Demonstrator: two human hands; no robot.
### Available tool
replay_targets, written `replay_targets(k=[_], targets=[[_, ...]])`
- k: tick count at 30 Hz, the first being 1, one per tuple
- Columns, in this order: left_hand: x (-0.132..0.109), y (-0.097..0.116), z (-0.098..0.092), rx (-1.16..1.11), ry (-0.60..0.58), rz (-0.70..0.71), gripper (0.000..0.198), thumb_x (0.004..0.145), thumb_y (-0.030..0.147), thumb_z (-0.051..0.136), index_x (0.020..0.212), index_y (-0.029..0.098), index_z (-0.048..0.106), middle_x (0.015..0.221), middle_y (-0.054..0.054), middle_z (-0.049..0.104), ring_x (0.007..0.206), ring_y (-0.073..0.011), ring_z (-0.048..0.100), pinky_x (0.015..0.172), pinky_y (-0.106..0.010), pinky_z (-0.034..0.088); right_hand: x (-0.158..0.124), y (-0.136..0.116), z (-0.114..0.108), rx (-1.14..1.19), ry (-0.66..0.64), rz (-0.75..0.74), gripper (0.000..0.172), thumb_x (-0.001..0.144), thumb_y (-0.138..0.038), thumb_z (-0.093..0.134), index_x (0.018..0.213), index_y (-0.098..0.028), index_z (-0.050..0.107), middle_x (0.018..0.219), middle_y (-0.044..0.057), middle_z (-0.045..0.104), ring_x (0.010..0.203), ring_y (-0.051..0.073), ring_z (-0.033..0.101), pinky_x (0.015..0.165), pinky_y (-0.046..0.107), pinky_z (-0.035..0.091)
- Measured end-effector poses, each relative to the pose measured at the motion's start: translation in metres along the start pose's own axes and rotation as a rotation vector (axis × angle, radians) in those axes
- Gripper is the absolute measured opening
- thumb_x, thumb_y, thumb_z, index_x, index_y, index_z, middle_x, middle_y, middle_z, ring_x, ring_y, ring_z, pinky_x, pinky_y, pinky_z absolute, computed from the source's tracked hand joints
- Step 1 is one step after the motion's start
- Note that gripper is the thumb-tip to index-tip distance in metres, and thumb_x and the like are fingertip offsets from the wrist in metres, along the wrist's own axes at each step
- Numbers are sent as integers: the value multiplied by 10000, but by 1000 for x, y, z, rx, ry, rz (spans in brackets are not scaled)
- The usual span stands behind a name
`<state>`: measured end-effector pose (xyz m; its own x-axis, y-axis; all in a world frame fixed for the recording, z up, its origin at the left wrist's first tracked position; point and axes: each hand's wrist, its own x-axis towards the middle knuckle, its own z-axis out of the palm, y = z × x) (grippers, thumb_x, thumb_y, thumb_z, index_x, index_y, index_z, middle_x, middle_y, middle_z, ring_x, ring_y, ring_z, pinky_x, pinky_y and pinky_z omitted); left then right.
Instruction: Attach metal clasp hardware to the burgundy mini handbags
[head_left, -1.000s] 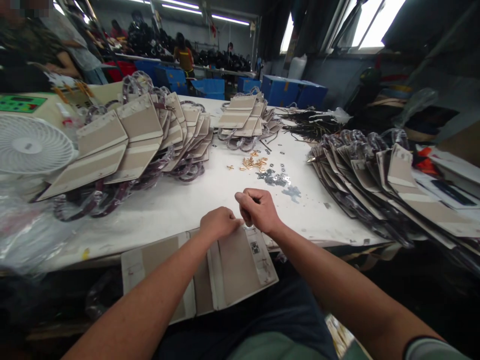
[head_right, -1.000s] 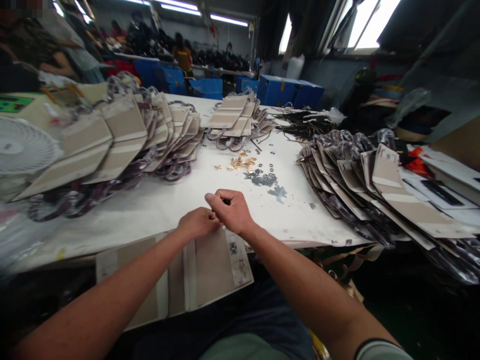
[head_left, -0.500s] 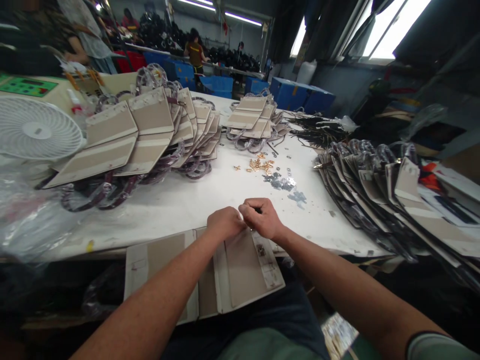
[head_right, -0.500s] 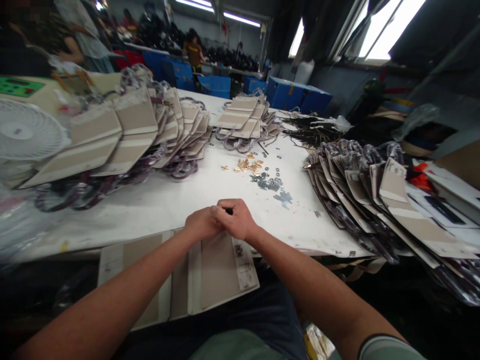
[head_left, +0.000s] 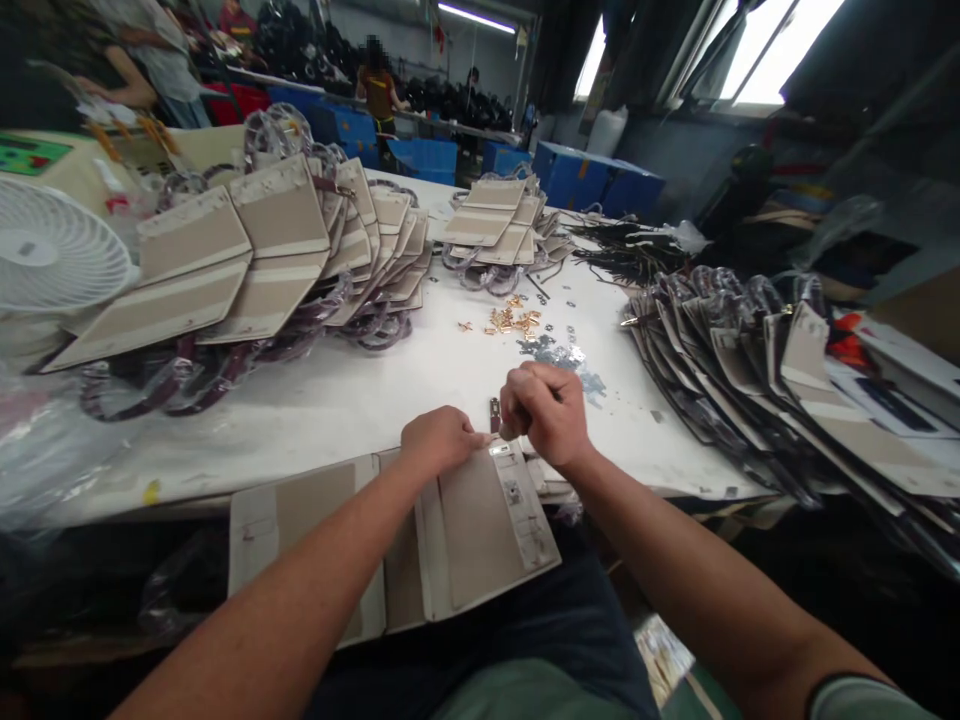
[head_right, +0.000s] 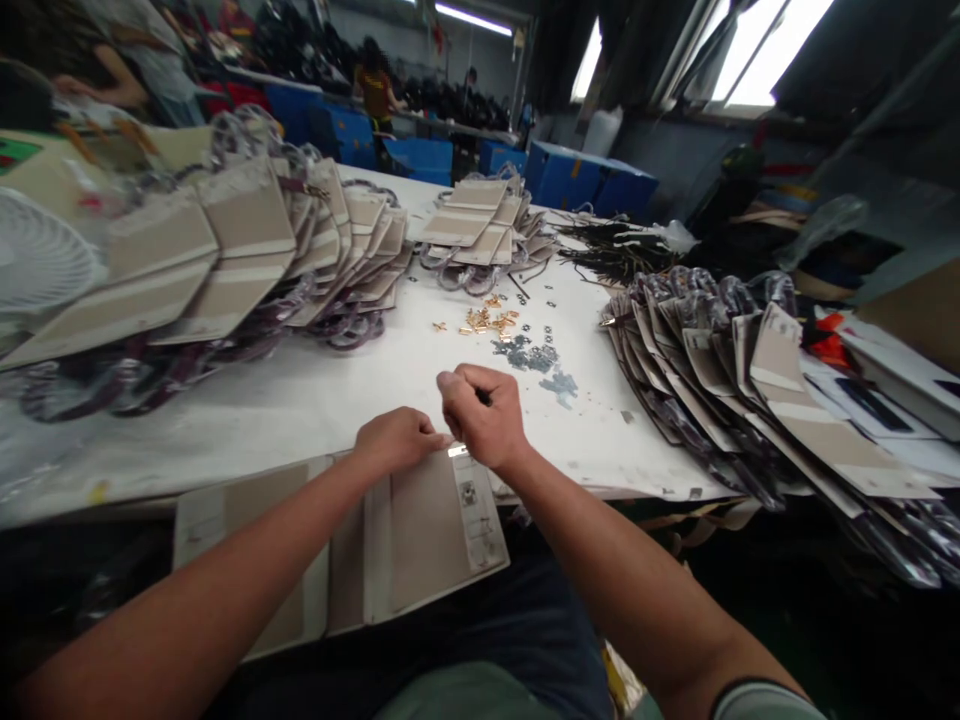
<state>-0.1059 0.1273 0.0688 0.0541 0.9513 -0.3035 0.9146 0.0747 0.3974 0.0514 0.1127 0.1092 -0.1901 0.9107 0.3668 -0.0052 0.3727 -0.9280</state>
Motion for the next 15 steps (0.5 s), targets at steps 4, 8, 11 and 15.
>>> replay_targets(k=[4, 8, 11, 15], targets=[[0, 2, 0, 4, -4, -28, 417, 767, 693, 635, 786, 305, 786, 834, -44, 786, 787, -254, 710, 661, -321, 441, 0, 10, -2, 18, 56, 34, 524, 971, -491, 586, 529, -236, 465, 459, -31, 474, 431, 119, 430, 454, 277, 346], [-2, 4, 0, 11, 1, -25, 382, 769, 671, 646, 769, 314, 780, 822, -30, 784, 784, -255, 714, 650, -322, 441, -4, 20, -2, 12, 53, 58, 506, 963, -452, 604, 532, -227, 467, 463, -32, 490, 437, 117, 436, 469, 276, 347], [1, 3, 1, 13, 17, -27, 393, 773, 678, 652, 788, 306, 779, 836, -34, 784, 798, -265, 717, 661, -329, 457, -5, 20, -4, 10, 71, 53, 485, 954, -465, 602, 552, -231, 467, 472, -35, 497, 447, 120, 437, 485, 275, 362], [-2, 5, 1, 13, 44, -3, 402, 809, 662, 646, 820, 280, 770, 832, -37, 774, 799, -265, 718, 706, -341, 500, -7, 17, -5, -48, 29, 50, 458, 931, -456, 598, 549, -229, 483, 480, -33, 498, 478, 123, 433, 502, 270, 360]])
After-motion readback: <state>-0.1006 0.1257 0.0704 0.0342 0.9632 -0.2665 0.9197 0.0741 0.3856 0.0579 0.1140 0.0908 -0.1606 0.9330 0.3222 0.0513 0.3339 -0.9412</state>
